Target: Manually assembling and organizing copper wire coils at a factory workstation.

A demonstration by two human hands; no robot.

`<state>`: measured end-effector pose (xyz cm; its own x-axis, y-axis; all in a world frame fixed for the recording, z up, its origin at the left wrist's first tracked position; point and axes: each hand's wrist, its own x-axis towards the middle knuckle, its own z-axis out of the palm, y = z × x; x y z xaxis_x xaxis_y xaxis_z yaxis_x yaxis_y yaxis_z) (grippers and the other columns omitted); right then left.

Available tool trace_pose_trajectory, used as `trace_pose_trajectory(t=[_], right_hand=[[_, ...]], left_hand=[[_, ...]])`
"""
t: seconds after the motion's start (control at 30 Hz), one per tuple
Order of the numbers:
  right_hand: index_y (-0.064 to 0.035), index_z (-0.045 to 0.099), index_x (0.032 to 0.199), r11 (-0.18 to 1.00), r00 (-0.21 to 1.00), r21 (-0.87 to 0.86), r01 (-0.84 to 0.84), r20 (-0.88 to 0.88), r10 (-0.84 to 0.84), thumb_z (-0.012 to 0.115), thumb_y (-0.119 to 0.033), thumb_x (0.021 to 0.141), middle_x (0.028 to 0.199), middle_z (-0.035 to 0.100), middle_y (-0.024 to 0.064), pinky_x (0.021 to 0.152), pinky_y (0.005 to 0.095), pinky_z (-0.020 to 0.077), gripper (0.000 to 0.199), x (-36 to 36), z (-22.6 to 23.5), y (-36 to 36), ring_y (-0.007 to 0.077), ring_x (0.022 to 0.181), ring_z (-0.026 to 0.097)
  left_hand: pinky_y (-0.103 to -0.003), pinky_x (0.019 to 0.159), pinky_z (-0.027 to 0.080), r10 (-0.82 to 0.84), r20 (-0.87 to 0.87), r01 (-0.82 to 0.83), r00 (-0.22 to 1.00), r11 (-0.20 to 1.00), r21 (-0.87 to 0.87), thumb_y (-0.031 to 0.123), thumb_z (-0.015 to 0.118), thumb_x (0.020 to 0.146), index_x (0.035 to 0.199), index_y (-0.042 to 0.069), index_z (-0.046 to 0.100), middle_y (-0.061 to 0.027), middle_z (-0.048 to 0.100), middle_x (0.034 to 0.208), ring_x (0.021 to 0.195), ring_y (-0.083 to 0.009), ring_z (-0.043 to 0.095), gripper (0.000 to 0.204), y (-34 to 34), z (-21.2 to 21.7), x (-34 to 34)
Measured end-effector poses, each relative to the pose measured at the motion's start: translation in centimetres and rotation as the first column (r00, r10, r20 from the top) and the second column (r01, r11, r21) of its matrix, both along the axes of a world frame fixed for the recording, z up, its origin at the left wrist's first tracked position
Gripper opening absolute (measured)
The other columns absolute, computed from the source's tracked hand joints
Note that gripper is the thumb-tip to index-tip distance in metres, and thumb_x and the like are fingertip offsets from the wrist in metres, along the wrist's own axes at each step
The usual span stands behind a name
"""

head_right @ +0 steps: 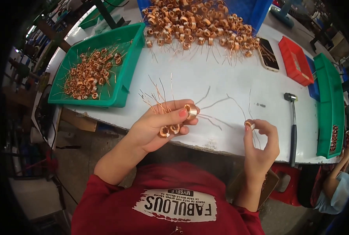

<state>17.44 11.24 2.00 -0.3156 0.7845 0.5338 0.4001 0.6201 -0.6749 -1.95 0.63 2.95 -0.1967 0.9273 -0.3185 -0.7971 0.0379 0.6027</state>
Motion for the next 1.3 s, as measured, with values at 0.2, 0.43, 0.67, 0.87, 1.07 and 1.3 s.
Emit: trace_pose_trajectory(t=[0.2,0.43,0.67,0.87,1.07,1.3], right_hand=[[-0.0026,0.057,0.089,0.999,1.000,-0.014,0.031,0.000,-0.031,0.064,0.002,0.071,0.081,0.062,0.0044,0.070,0.0237,0.0408,0.019,1.2,-0.7,0.3,0.0129,0.072,0.053],[-0.0018,0.057,0.092,0.998,1.000,-0.067,0.017,-0.007,-0.017,0.064,0.001,0.073,0.084,0.063,0.0058,0.073,0.0240,0.0413,0.020,2.7,-1.5,1.0,0.0126,0.076,0.053],[-0.0012,0.057,0.093,0.998,1.000,-0.067,0.021,0.021,-0.019,0.063,0.003,0.073,0.085,0.063,0.0070,0.073,0.0238,0.0414,0.021,3.2,-1.4,1.0,0.0129,0.078,0.054],[-0.0006,0.053,0.097,0.946,0.968,-0.284,-0.156,-0.234,0.090,0.060,0.006,0.075,0.087,0.061,0.0095,0.074,0.0234,0.0418,0.024,2.8,-1.2,0.4,0.0146,0.080,0.054],[-0.0001,0.049,0.100,0.651,0.709,-0.485,-0.583,-0.695,0.117,0.056,0.010,0.075,0.092,0.058,0.0112,0.076,0.0244,0.0433,0.028,0.2,-0.3,-1.6,0.0163,0.081,0.055],[0.0003,0.048,0.100,0.733,0.790,-0.411,-0.542,-0.548,0.277,0.056,0.013,0.074,0.095,0.055,0.0116,0.078,0.0264,0.0451,0.030,-1.2,-0.2,-2.3,0.0176,0.082,0.055]], left_hand=[[-0.021,0.061,0.050,0.004,0.138,-0.011,0.990,0.998,0.056,0.003,0.061,0.082,0.103,0.002,0.055,-0.0106,0.061,0.091,0.084,-0.0175,0.063,0.022,0.6,-1.4,1.0],[-0.022,0.058,0.050,-0.057,0.072,0.055,0.996,0.998,0.024,0.001,0.061,0.080,0.101,0.004,0.053,-0.0124,0.059,0.097,0.081,-0.0170,0.061,0.023,1.4,-1.5,2.1],[-0.023,0.056,0.051,-0.052,-0.257,0.089,0.965,0.987,0.135,0.003,0.064,0.079,0.088,0.002,0.056,-0.0130,0.060,0.094,0.076,-0.0176,0.061,0.012,2.0,-2.0,3.1],[-0.022,0.056,0.052,0.014,-0.419,0.074,0.908,0.978,0.194,0.006,0.063,0.080,0.086,-0.001,0.059,-0.0145,0.062,0.093,0.070,-0.0157,0.061,0.010,1.7,-2.9,2.6],[-0.024,0.051,0.052,0.047,-0.392,-0.012,0.919,0.996,0.091,0.007,0.055,0.086,0.090,-0.003,0.057,-0.0202,0.062,0.096,0.068,-0.0188,0.061,0.011,2.1,-2.3,4.3],[-0.018,0.050,0.050,0.035,-0.270,-0.012,0.962,0.996,0.086,0.006,0.063,0.081,0.098,-0.002,0.061,-0.0159,0.064,0.096,0.067,-0.0114,0.059,0.019,1.3,-2.0,5.0]])
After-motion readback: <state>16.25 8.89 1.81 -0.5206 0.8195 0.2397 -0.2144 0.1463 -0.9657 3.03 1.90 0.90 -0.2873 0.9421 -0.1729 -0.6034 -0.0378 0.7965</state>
